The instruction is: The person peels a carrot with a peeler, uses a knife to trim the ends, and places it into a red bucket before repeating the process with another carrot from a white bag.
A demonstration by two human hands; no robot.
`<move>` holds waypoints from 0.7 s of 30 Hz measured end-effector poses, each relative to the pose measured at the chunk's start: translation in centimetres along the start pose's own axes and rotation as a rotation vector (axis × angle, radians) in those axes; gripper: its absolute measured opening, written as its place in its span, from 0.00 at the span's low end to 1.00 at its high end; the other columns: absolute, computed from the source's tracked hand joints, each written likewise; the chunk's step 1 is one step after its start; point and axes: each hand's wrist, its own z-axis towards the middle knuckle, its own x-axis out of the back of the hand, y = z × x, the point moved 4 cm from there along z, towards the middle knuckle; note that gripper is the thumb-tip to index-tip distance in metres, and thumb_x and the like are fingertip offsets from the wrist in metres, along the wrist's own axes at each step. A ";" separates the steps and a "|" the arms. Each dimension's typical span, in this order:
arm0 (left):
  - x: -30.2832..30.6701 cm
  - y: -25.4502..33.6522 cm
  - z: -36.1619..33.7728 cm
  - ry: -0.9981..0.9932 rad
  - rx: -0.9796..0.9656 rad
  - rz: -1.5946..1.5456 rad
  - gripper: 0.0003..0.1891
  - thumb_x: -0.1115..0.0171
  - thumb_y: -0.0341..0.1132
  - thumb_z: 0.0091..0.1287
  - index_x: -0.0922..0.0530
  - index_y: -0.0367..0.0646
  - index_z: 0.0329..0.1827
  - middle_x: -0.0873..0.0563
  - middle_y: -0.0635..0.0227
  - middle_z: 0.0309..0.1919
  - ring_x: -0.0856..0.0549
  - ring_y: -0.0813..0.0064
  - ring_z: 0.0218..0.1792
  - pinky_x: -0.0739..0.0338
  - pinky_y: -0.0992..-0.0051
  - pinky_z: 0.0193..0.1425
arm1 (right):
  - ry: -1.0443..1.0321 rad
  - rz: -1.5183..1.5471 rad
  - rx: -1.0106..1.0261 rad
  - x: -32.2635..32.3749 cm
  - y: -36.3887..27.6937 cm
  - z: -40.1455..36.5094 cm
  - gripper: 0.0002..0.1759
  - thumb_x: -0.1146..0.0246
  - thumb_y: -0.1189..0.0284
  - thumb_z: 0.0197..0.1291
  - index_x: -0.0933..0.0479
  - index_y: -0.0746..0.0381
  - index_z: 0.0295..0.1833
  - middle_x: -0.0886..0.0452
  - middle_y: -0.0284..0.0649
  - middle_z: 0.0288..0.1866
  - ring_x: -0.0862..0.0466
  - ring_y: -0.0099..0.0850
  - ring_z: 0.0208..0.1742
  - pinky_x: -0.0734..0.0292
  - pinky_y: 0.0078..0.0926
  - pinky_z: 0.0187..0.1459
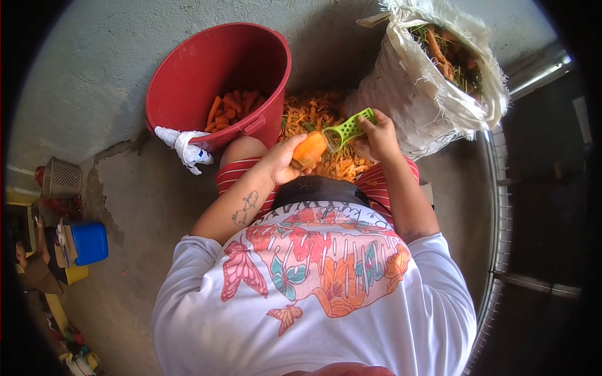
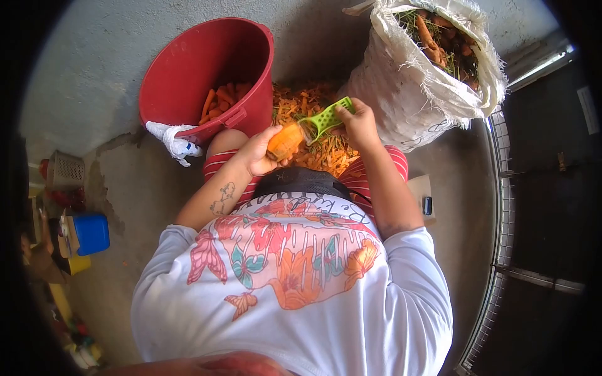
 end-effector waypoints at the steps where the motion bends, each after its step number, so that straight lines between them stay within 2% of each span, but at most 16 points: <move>1: 0.4 0.2 0.3 -0.036 -0.003 -0.008 0.22 0.51 0.52 0.70 0.25 0.44 0.55 0.17 0.60 0.40 0.20 0.70 0.34 0.25 0.73 0.35 | 0.117 -0.131 0.060 0.7 0.0 0.8 0.08 0.43 0.75 0.65 0.28 0.70 0.44 0.18 0.43 0.33 0.16 0.31 0.28 0.17 0.22 0.25; 2: 1.0 0.4 0.6 -0.073 -0.003 -0.015 0.22 0.51 0.52 0.70 0.25 0.44 0.54 0.17 0.60 0.39 0.19 0.70 0.34 0.24 0.72 0.36 | 0.237 -0.262 0.119 1.6 0.0 1.1 0.08 0.43 0.75 0.65 0.28 0.71 0.45 0.18 0.44 0.33 0.16 0.31 0.27 0.17 0.23 0.26; 3: 1.0 0.9 0.6 -0.111 -0.008 -0.019 0.21 0.51 0.51 0.70 0.25 0.45 0.54 0.16 0.60 0.39 0.18 0.69 0.34 0.23 0.72 0.37 | 0.262 -0.140 0.092 2.2 0.1 1.1 0.08 0.43 0.76 0.65 0.28 0.70 0.45 0.19 0.44 0.34 0.16 0.32 0.29 0.16 0.24 0.27; 5: 1.2 1.4 0.8 -0.068 -0.015 -0.063 0.23 0.52 0.53 0.70 0.26 0.43 0.55 0.17 0.58 0.42 0.19 0.69 0.37 0.22 0.72 0.41 | 0.299 0.104 0.035 2.9 0.2 1.1 0.08 0.44 0.76 0.65 0.28 0.70 0.46 0.19 0.46 0.36 0.15 0.33 0.31 0.15 0.25 0.30; 6: 1.0 1.4 0.8 -0.055 -0.021 -0.110 0.24 0.51 0.53 0.70 0.26 0.43 0.56 0.18 0.58 0.43 0.19 0.69 0.39 0.22 0.72 0.42 | 0.189 0.314 0.004 2.2 0.6 0.7 0.08 0.44 0.75 0.66 0.29 0.67 0.48 0.20 0.46 0.42 0.15 0.36 0.40 0.14 0.32 0.38; 9: 0.0 0.8 1.4 -0.019 -0.069 -0.212 0.25 0.48 0.53 0.68 0.27 0.42 0.57 0.19 0.59 0.47 0.20 0.68 0.42 0.22 0.70 0.47 | -0.205 0.781 -0.155 -2.4 0.2 -1.4 0.09 0.45 0.72 0.67 0.30 0.65 0.49 0.21 0.44 0.46 0.17 0.38 0.47 0.16 0.37 0.46; 11: -0.4 0.3 1.4 -0.023 -0.065 -0.234 0.24 0.46 0.52 0.68 0.27 0.43 0.57 0.20 0.60 0.48 0.20 0.67 0.44 0.22 0.68 0.48 | -0.482 0.801 -0.325 -5.5 -0.3 -3.1 0.10 0.45 0.70 0.68 0.31 0.64 0.50 0.21 0.43 0.47 0.18 0.38 0.47 0.18 0.39 0.48; 12: -0.4 0.1 1.3 -0.041 -0.045 -0.229 0.24 0.45 0.52 0.68 0.28 0.43 0.57 0.20 0.60 0.49 0.20 0.67 0.45 0.22 0.67 0.48 | -0.470 0.771 -0.328 -6.1 0.3 -2.9 0.09 0.47 0.71 0.68 0.31 0.63 0.49 0.21 0.43 0.46 0.17 0.36 0.46 0.17 0.38 0.47; 15: 0.4 -0.8 1.7 -0.066 0.074 -0.244 0.24 0.48 0.52 0.69 0.28 0.43 0.57 0.20 0.61 0.48 0.20 0.64 0.45 0.23 0.65 0.48 | -0.091 0.617 -0.041 -4.5 0.5 0.3 0.08 0.47 0.72 0.69 0.32 0.63 0.49 0.21 0.43 0.46 0.17 0.35 0.44 0.17 0.37 0.46; 16: 0.4 -0.9 1.6 -0.084 0.086 -0.256 0.24 0.49 0.52 0.69 0.28 0.43 0.58 0.20 0.60 0.48 0.20 0.63 0.45 0.23 0.65 0.48 | 0.055 0.618 0.000 -3.7 -0.2 0.5 0.08 0.48 0.73 0.69 0.32 0.65 0.49 0.21 0.43 0.44 0.17 0.35 0.43 0.17 0.37 0.46; 17: 0.4 -0.8 1.6 -0.104 0.095 -0.265 0.24 0.49 0.52 0.70 0.28 0.43 0.58 0.20 0.60 0.47 0.20 0.63 0.45 0.23 0.65 0.48 | 0.105 0.688 -0.014 -3.1 -0.6 0.1 0.08 0.48 0.74 0.69 0.33 0.66 0.49 0.21 0.43 0.44 0.17 0.34 0.41 0.15 0.32 0.41; 19: 0.3 -0.7 1.4 -0.122 0.086 -0.279 0.22 0.47 0.52 0.69 0.27 0.45 0.57 0.20 0.61 0.48 0.21 0.65 0.46 0.22 0.66 0.48 | 0.078 0.579 -0.003 -2.8 -0.9 -1.0 0.07 0.47 0.74 0.68 0.31 0.66 0.48 0.20 0.43 0.41 0.16 0.31 0.37 0.15 0.26 0.34; 21: 0.2 -0.6 1.5 -0.089 0.056 -0.291 0.21 0.47 0.51 0.69 0.26 0.46 0.57 0.20 0.61 0.48 0.21 0.67 0.46 0.22 0.67 0.47 | -0.053 0.284 0.120 -3.6 -1.2 -3.0 0.07 0.45 0.74 0.67 0.30 0.66 0.46 0.19 0.41 0.37 0.16 0.29 0.32 0.17 0.22 0.27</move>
